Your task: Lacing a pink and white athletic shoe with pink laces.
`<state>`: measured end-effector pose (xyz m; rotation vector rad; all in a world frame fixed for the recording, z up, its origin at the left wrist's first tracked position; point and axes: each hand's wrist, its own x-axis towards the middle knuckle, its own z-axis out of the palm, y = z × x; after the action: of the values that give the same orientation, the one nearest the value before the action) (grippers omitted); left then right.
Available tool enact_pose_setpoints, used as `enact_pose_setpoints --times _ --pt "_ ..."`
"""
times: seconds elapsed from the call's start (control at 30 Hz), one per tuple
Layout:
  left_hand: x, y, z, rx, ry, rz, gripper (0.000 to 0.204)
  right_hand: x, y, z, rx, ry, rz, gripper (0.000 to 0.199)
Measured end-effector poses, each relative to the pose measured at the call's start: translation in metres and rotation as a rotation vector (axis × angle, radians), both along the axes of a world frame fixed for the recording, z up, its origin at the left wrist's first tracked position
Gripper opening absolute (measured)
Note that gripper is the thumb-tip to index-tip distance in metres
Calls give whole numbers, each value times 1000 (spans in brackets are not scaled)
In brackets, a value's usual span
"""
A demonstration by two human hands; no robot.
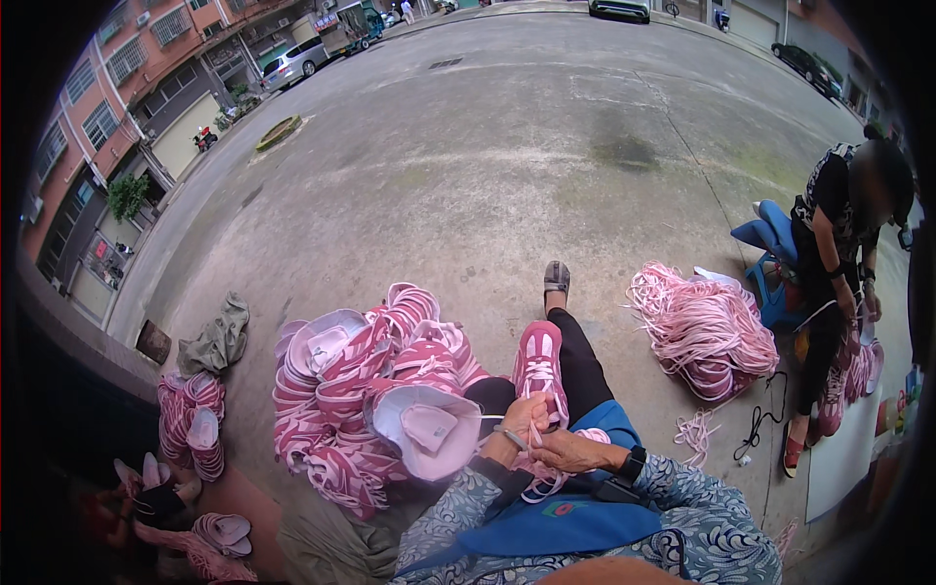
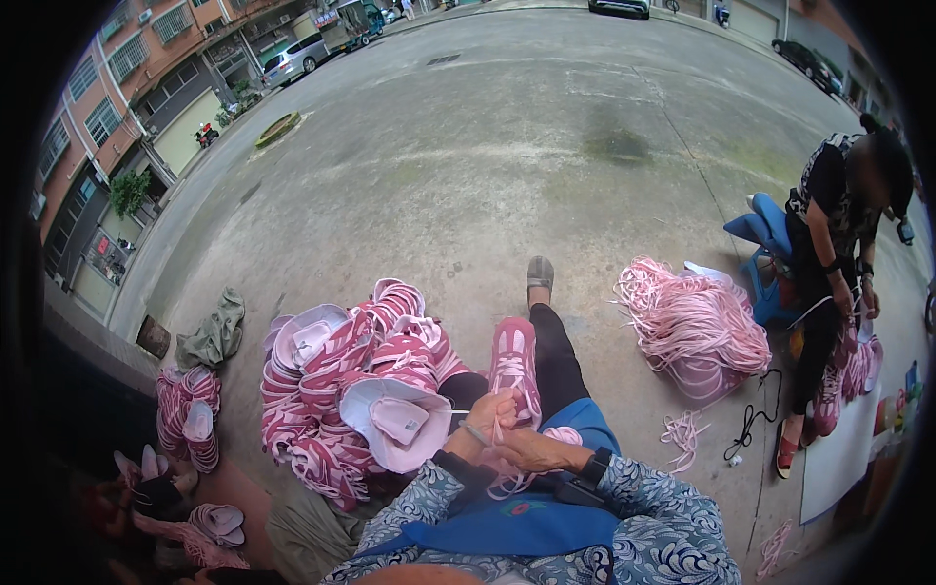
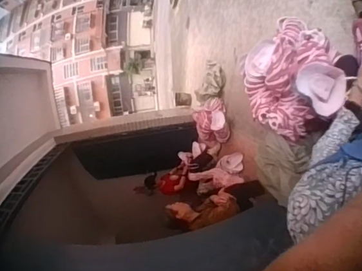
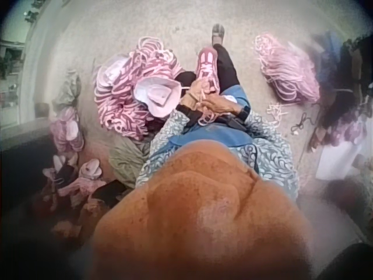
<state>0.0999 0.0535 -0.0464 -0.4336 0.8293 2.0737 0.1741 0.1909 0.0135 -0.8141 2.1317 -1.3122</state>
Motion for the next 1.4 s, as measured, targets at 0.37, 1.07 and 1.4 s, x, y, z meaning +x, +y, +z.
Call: enact_pose_setpoints --times 0.37,1.07,1.4 --pt "7 -15 -5 -371 318 -138 17 3 61 177 -506 118 365 26" --pt "10 -3 -26 -508 370 -189 26 70 48 256 -962 459 958 26" --pt "10 1 -34 -787 731 -289 30 61 43 249 -926 328 908 30"
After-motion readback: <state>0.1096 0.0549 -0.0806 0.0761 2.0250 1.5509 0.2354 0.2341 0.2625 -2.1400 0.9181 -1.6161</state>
